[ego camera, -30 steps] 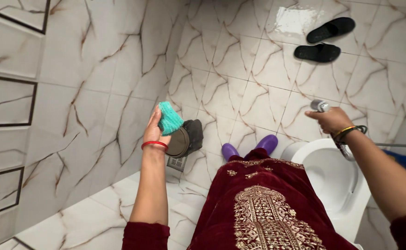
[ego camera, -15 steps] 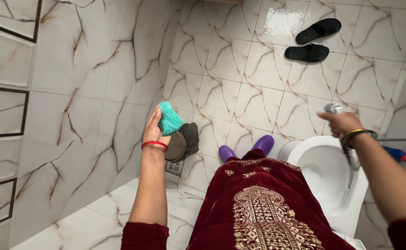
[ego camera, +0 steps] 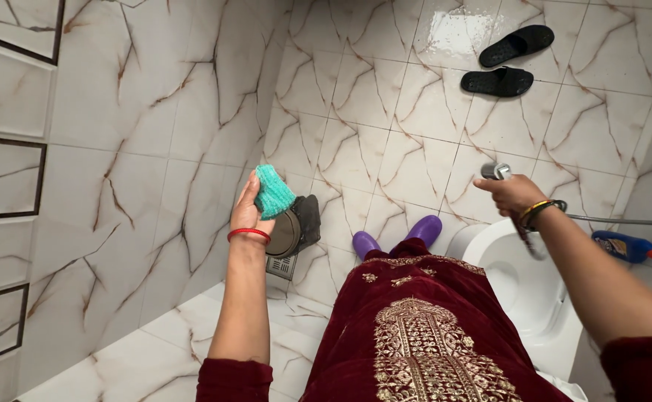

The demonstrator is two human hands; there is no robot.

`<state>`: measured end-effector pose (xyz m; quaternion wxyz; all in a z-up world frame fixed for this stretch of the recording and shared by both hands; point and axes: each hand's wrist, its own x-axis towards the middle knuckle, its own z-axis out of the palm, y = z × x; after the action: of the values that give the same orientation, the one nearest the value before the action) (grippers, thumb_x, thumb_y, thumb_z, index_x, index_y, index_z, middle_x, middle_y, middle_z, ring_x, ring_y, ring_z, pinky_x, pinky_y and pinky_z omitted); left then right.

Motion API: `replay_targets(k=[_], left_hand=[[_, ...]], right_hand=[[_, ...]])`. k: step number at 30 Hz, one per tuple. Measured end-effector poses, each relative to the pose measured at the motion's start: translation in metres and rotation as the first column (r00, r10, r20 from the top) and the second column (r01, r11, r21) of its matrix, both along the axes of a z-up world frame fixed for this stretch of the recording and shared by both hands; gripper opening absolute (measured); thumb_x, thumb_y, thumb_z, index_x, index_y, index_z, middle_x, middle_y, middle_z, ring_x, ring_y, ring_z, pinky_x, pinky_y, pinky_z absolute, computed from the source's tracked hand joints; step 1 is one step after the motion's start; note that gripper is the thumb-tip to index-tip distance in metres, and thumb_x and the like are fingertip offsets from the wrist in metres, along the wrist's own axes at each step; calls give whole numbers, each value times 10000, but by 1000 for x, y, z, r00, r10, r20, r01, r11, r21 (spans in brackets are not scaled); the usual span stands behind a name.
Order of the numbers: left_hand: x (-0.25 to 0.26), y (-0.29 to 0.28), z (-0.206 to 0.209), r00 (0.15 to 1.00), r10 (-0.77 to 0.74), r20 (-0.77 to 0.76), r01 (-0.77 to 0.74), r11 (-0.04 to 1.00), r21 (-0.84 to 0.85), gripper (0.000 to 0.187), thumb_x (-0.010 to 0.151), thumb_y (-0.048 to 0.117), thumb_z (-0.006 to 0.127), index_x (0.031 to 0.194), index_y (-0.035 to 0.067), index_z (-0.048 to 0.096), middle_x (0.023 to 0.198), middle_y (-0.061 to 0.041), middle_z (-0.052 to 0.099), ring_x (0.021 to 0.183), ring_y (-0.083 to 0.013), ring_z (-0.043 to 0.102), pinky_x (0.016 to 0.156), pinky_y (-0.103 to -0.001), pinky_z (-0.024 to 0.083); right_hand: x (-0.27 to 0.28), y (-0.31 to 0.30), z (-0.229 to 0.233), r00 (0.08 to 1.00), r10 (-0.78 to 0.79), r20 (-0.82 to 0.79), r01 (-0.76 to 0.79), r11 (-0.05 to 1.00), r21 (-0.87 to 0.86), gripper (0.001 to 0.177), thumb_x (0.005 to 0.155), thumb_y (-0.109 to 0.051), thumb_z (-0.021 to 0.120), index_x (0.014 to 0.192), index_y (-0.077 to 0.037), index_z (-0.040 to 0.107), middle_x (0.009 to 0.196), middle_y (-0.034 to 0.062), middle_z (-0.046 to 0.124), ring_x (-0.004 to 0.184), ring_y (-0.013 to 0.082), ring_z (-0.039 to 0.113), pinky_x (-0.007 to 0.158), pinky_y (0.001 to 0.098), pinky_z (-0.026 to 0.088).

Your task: The person retrieves a sponge from a drawer, applies a white cleaning substance from a container to it, and then uses the sponge to scrub the exterior and interior surfaces of a toilet. The person also uses a hand-held sprayer to rinse the toilet and the floor around it.

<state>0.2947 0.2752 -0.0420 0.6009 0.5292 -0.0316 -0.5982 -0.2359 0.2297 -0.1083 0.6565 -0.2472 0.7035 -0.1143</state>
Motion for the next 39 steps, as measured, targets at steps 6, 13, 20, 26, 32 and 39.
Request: replay_targets(k=[6,13,20,26,32,39], left_hand=[[-3,-6,-3,1000,10,-3,-10,1000,15,557,958,212,676,1457,17,524,1344,-102,645,1218,-237,628,1087,-427,498],[-15,-24,-11,999,-39,12,39,999,33,554,954,201,684,1457,27,530,1376,-71,636,1259,-204,606,1107,-406,484],[-40,-44,-6,995,-96,-1,96,994,56,524,961,198,671,1442,32,546,1373,-78,640,1250,-212,611,1100,-420,483],[-52,-54,-15,986,-167,6,167,986,15,509,972,178,658,1449,34,551,1364,-76,633,1235,-214,608,1083,-434,488],[-62,-62,-6,987,-152,48,149,987,59,507,975,193,644,1448,37,552,1389,-71,644,1250,-203,619,1077,-411,500],[-63,-66,4,991,-120,65,120,993,10,523,964,191,645,1448,18,547,1396,-86,639,1251,-210,614,1076,-402,491]], right_hand=[[-54,1,-23,941,117,-317,-115,993,25,465,831,-350,837,675,-64,505,573,20,447,457,158,378,428,349,319],[-116,10,-52,777,232,-585,-254,966,47,586,836,-525,796,753,40,661,646,152,629,517,288,601,515,418,505],[-156,23,-83,442,368,-818,-577,815,55,675,855,-638,727,971,24,797,943,255,742,901,438,709,827,485,573],[-100,34,-57,650,216,-728,-402,911,-89,578,840,-587,763,977,-26,780,952,247,751,893,414,729,802,495,580],[20,31,40,730,246,-637,-548,768,-331,492,870,-591,702,818,-103,719,653,96,721,559,220,670,515,384,521],[72,43,153,892,219,-396,-417,56,-907,300,915,-352,717,704,-138,716,587,0,686,370,83,571,327,248,433]])
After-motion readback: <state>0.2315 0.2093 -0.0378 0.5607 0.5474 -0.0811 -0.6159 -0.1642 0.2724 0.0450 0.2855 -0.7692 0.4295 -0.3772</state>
